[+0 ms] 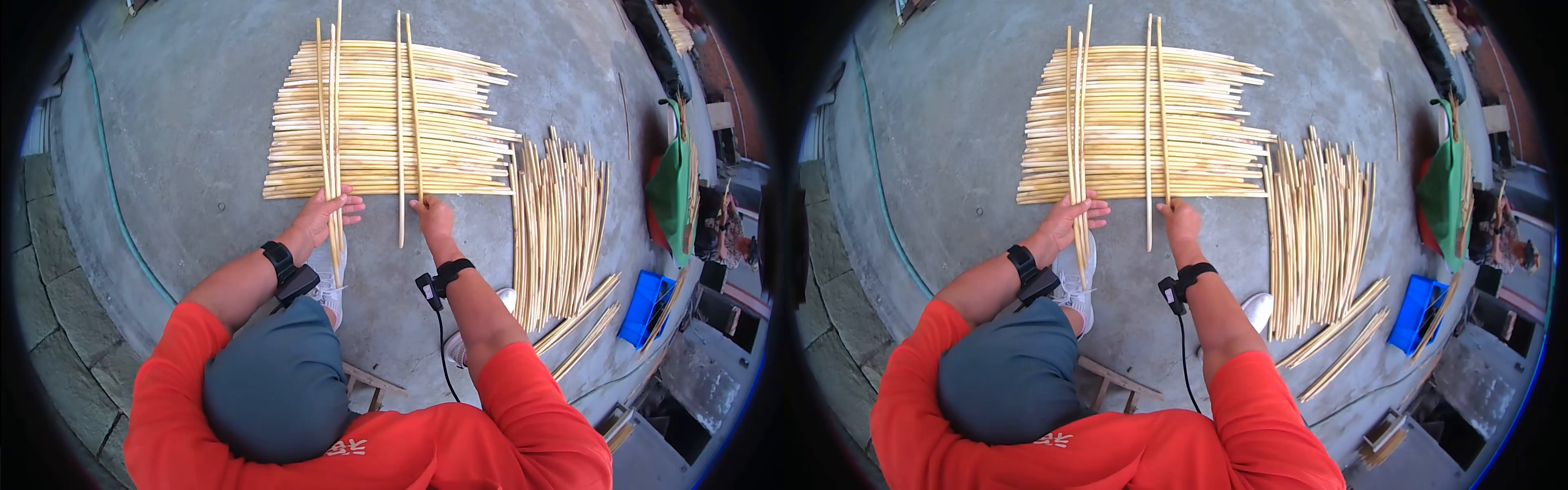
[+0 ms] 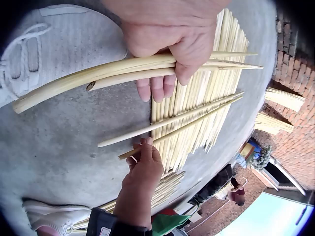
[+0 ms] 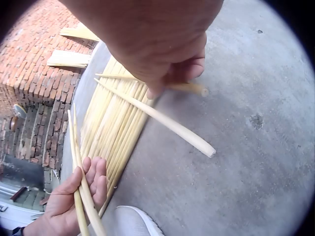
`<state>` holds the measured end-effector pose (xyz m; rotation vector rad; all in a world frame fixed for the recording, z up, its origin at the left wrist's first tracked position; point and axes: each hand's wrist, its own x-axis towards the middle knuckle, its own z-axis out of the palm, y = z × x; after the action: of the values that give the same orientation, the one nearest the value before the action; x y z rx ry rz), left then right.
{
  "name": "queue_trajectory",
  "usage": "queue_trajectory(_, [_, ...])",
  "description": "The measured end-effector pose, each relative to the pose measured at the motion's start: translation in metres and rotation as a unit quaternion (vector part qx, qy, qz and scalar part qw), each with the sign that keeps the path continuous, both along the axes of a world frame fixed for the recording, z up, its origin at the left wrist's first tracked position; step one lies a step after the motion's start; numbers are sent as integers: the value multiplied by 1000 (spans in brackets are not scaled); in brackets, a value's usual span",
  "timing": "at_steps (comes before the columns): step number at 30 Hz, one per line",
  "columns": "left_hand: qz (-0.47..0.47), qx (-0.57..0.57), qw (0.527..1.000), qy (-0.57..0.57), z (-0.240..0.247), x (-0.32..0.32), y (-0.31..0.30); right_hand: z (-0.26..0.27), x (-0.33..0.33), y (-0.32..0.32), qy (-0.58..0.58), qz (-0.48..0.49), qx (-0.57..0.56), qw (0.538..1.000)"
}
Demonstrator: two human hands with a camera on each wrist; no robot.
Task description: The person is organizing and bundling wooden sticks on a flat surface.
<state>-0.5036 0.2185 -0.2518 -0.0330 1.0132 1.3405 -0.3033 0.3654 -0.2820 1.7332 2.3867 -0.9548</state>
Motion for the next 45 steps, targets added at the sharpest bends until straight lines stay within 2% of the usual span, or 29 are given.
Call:
queue_trajectory(2, [-4,-9,1000,4,2,1,0,2,1,-4,10,-12,-49,999])
queue_trajectory(6, [-11,-15,1000,8,0,4,-1,0,2,-12,10,5,-40,999])
queue_trajectory(9, [-8,-6,1000,5,0,5,-1,4,-4,-17,35,-34,-29,998])
queue_trajectory(13, [-6,-19,1000,13,5,5,1,24,-17,-20,-24,-5,-29,999])
queue_trajectory(17, [-12,-4,1000,10,3,2,0,14,-25,-24,-55,9,-24,998])
queue_trajectory(22, [-7,-7,1000,8,3,2,-1,2,-26,-28,-35,16,-17,999])
queue_trajectory(30, [-11,-9,1000,5,7,3,1,16,-32,-27,-30,11,-33,999])
queue_trajectory(33, [-6,-20,1000,16,10,3,2,21,-39,-27,-75,1,-44,996])
queue_trajectory(38, [-4,-18,1000,4,10,1,3,21,-49,-26,-115,45,-20,992])
queue_trajectory(45, [-8,-5,1000,5,9,1,2,15,-55,-31,-128,69,-17,989])
